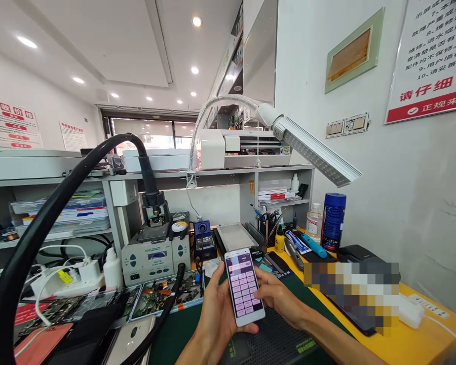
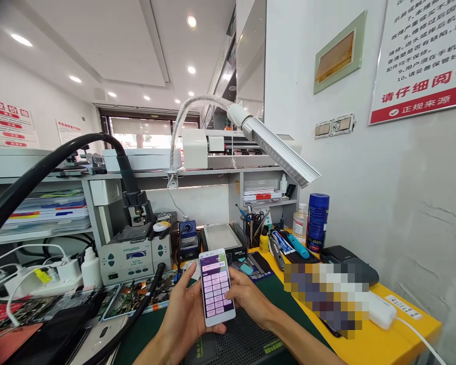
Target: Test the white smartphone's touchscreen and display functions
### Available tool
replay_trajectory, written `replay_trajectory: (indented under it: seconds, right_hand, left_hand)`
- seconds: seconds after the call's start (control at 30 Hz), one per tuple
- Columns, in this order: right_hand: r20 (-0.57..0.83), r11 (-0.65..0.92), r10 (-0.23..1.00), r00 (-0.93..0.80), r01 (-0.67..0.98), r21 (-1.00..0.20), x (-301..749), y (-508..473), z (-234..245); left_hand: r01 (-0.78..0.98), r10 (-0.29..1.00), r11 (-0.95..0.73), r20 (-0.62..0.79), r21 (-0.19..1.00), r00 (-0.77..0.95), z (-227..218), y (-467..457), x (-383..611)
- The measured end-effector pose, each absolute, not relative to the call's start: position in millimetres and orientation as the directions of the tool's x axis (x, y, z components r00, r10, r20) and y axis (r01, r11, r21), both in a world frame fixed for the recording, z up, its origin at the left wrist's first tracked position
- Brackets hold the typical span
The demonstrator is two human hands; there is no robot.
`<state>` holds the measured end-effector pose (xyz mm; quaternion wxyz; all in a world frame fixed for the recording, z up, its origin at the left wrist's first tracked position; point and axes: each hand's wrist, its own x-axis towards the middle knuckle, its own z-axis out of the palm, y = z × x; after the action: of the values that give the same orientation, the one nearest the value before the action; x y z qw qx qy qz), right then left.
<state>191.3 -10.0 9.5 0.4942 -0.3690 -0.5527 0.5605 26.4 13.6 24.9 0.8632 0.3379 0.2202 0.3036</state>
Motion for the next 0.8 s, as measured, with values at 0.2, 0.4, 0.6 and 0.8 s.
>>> replay_trajectory:
  seconds: [0.2,0.4,0.6,0.8]
  right_hand:
    - [0.111,0.089,0.975,-0.190,-0.121,-0.989,188.9,-10.1,10.5]
    - [0.136,0.098,0.958,-0.253,-0.157,-0.983,191.3,-11.8,12.6]
    - [0.137,0.104,0.959,-0.246,-0.142,-0.984,192.7,-11.7,10.0]
    - [0.135,0.113,0.961,-0.240,-0.104,-0.988,190.9,-12.4,10.9]
  left_hand:
    - [-0.362,0.687,0.589,-0.212,0.722,0.695,24.4,14.6,26.8]
    - [-0.377,0.696,0.582,-0.201,0.720,0.689,24.4,12.1,26.0]
    - [-0.366,0.692,0.555,-0.171,0.747,0.701,23.8,12.3,26.1]
    - [-0.372,0.699,0.535,-0.150,0.758,0.700,21.9,11.0,27.0]
